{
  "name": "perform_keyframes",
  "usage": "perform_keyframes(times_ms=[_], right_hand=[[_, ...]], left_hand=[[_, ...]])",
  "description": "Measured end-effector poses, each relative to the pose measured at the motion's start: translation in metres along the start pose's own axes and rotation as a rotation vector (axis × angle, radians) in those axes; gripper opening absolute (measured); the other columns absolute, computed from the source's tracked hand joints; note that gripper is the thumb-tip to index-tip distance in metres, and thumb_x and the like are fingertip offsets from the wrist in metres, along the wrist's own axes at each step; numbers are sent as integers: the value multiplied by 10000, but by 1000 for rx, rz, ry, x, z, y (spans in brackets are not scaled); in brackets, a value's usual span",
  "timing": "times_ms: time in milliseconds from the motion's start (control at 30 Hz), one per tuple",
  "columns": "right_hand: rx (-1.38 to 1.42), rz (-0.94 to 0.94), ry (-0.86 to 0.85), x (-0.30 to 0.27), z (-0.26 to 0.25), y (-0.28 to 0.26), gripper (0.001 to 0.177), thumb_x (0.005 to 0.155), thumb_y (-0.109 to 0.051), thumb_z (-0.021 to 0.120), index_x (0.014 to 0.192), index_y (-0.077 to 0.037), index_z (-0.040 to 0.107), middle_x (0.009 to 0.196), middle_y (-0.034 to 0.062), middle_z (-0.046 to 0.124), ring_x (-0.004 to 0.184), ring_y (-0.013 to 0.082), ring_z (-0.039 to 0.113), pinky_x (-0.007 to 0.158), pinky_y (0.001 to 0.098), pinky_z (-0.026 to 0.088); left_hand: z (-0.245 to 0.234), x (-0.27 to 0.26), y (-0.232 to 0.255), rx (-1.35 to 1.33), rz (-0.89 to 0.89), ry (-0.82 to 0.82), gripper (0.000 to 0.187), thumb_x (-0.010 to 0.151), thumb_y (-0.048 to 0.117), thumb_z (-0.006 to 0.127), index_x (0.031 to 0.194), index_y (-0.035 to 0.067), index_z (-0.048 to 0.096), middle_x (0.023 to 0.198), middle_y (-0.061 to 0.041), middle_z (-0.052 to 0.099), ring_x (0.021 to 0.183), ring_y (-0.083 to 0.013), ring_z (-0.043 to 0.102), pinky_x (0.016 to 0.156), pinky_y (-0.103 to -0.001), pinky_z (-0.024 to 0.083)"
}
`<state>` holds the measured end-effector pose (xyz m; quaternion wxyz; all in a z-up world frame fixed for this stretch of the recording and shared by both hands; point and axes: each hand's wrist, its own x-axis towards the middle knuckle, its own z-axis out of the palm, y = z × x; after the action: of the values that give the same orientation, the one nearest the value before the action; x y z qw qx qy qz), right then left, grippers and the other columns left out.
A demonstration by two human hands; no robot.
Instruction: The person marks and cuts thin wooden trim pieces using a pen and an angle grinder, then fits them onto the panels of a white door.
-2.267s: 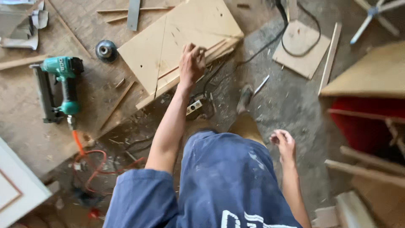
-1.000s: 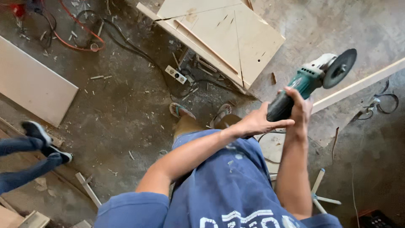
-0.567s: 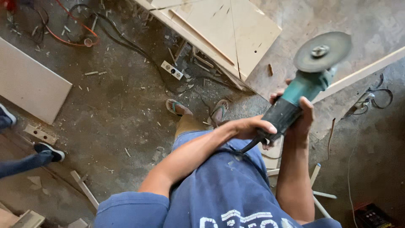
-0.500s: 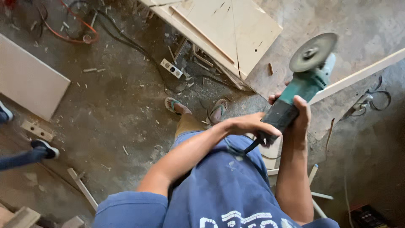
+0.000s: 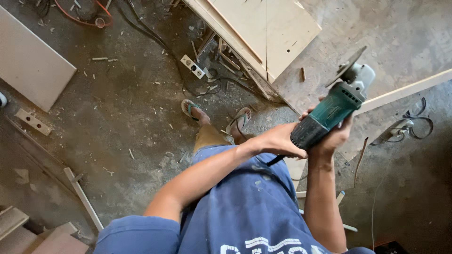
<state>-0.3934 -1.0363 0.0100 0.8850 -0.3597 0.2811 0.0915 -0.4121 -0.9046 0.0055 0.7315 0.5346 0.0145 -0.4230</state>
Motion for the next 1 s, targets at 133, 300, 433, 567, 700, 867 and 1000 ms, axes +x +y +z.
perform_keyframes(times_ms=[133, 300, 433, 567, 700, 867, 1000], right_hand=[[-17, -54, 7, -2, -7, -3, 682, 783, -564, 407, 1100, 6, 609, 812, 250, 638, 707, 347, 681, 734, 444, 580], [22, 17, -36, -11, -6, -11, 656, 830, -519, 409, 1177, 16, 561, 967, 260, 645, 842, 357, 679, 804, 489, 553], [68, 39, 11, -2, -34, -7, 654, 827, -523, 395, 1144, 15, 586, 892, 231, 652, 774, 348, 678, 774, 476, 558], [27, -6, 92, 3, -33, -8, 678, 780, -559, 387, 1025, 25, 627, 790, 225, 636, 694, 332, 673, 737, 437, 569], [-11, -62, 140, -5, -10, -13, 636, 784, -532, 405, 949, 31, 650, 746, 202, 649, 645, 280, 678, 706, 399, 576], [-233, -139, 214, -11, -1, -2, 644, 694, -656, 497, 935, -84, 667, 858, 108, 690, 727, 198, 699, 726, 344, 608], [-413, -230, 245, 6, -50, 10, 258, 765, -157, 720, 949, -18, 603, 809, 153, 653, 672, 223, 692, 647, 338, 609]], left_hand=[[7, -14, 16, 120, -24, 101, 392, 492, 201, 779, 781, 49, 562, 574, -137, 631, 491, -208, 654, 465, -320, 559], [14, -5, 5, 240, -64, 92, 374, 455, 204, 729, 751, 53, 557, 511, -140, 589, 469, -255, 645, 454, -352, 512], [19, -7, 15, 280, -129, 82, 398, 451, 220, 716, 786, 66, 566, 539, -120, 610, 486, -230, 650, 499, -334, 518], [24, -3, 16, 278, -133, 70, 488, 466, 198, 694, 906, 18, 583, 574, -134, 624, 470, -224, 649, 469, -313, 510], [27, -8, 30, 254, -115, 57, 626, 507, 213, 680, 1051, -62, 538, 612, -188, 600, 497, -270, 637, 498, -349, 473], [25, 4, 14, 432, -83, 156, 618, 463, 305, 746, 958, -12, 555, 808, -214, 650, 838, -406, 662, 653, -480, 516], [26, 4, 6, 463, -76, 151, 815, 501, 335, 748, 1167, -35, 459, 806, -229, 640, 792, -418, 661, 613, -467, 520]])
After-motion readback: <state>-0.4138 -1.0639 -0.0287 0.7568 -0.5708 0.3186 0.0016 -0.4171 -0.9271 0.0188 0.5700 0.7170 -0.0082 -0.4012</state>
